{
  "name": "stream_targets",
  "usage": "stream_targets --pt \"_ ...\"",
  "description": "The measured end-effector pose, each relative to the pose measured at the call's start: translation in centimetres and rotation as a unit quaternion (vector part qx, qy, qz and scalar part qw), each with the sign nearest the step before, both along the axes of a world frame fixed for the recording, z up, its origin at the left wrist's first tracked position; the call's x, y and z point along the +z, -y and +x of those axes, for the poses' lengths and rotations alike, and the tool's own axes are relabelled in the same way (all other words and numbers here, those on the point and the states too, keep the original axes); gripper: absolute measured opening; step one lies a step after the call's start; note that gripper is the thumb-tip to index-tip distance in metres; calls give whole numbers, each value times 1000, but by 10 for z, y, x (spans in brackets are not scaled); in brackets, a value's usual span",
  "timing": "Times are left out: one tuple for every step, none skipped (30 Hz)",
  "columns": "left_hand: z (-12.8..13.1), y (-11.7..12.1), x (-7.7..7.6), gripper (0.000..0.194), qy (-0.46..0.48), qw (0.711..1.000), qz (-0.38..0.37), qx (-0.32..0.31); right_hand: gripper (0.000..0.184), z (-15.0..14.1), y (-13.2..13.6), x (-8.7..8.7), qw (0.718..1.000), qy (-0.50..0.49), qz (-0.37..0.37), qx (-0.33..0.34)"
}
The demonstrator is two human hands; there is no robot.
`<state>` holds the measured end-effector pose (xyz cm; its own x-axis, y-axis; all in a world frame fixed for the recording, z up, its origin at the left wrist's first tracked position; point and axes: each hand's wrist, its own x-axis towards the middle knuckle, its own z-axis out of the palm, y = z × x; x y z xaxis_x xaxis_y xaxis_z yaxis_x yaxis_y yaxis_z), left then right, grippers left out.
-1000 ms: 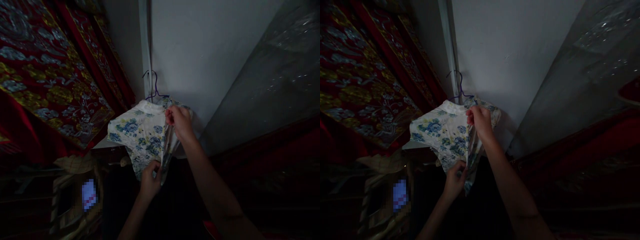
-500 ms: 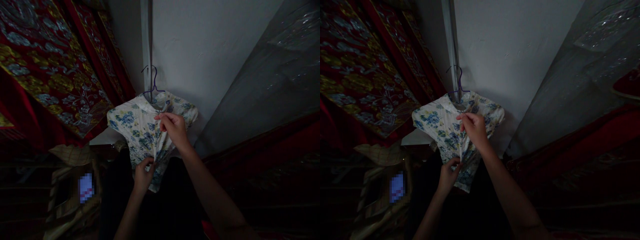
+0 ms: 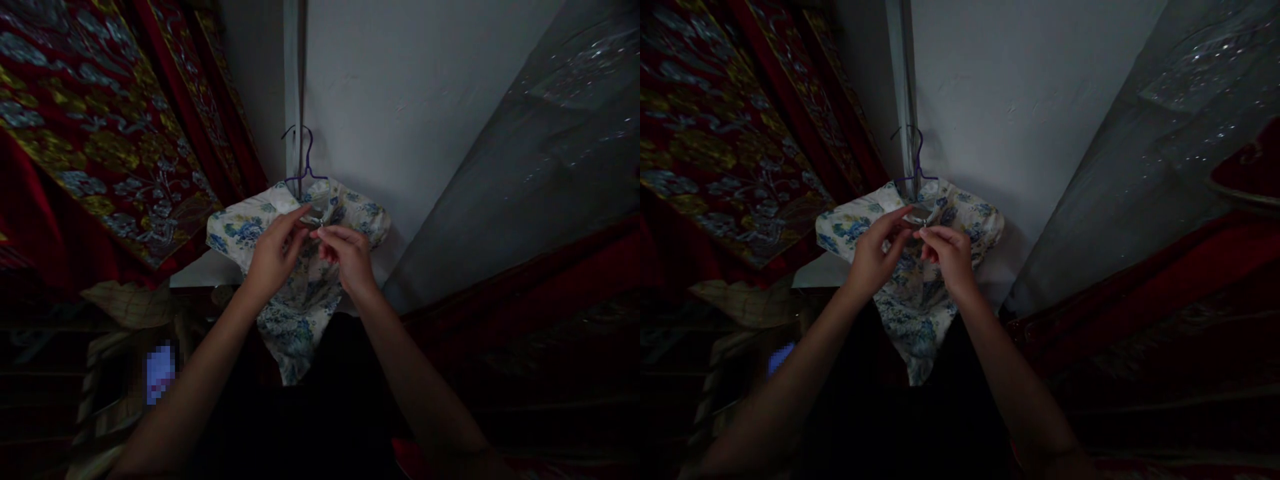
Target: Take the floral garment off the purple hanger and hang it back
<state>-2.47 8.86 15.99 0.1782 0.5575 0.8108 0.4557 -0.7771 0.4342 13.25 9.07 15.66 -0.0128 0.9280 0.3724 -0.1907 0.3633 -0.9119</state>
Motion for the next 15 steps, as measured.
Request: stream_targets --pt "2 -4 7 25 -17 1000 13 7 22 0 0 2 1000 11 27 -8" --pt "3 -6 11 19 -31 999 25 19 22 0 -1 3 998 25 52 -17" --pt "5 -7 15 15 -43 998 36 34 22 -1 -2 3 996 41 72 -26" --pt "6 -8 17 13 -56 996 46 52 24 -1 -5 2 994 56 84 -33" --pt "6 -7 18 11 -68 994 58 69 26 -2 -9 0 993 68 91 -43" --pt "7 -5 19 11 -79 991 73 86 28 -3 -14 -4 991 77 93 -53" --pt "7 -4 21 10 -83 988 89 100 30 -4 -19 -9 990 83 91 -61" --pt "6 -2 23 10 -76 985 106 113 30 -4 -23 -15 990 87 85 -66" --pt "4 0 26 10 -52 984 118 123 30 -5 -27 -23 991 88 75 -65" --pt "0 1 31 10 -12 984 125 129 29 -5 -29 -30 993 88 59 -57" --pt "-6 2 36 11 45 982 125 132 28 -4 -29 -37 994 87 40 -43" --pt "-15 2 42 12 115 978 117 129 27 -2 -27 -44 996 84 18 -25" --pt "-27 0 47 12 197 968 101 121 27 -1 -22 -49 997 78 -4 -7" --pt "-41 -2 50 12 277 953 70 102 26 1 -16 -52 997 72 -24 9" --pt "-56 -5 50 10 351 933 31 72 26 3 -7 -54 997 64 -40 25"
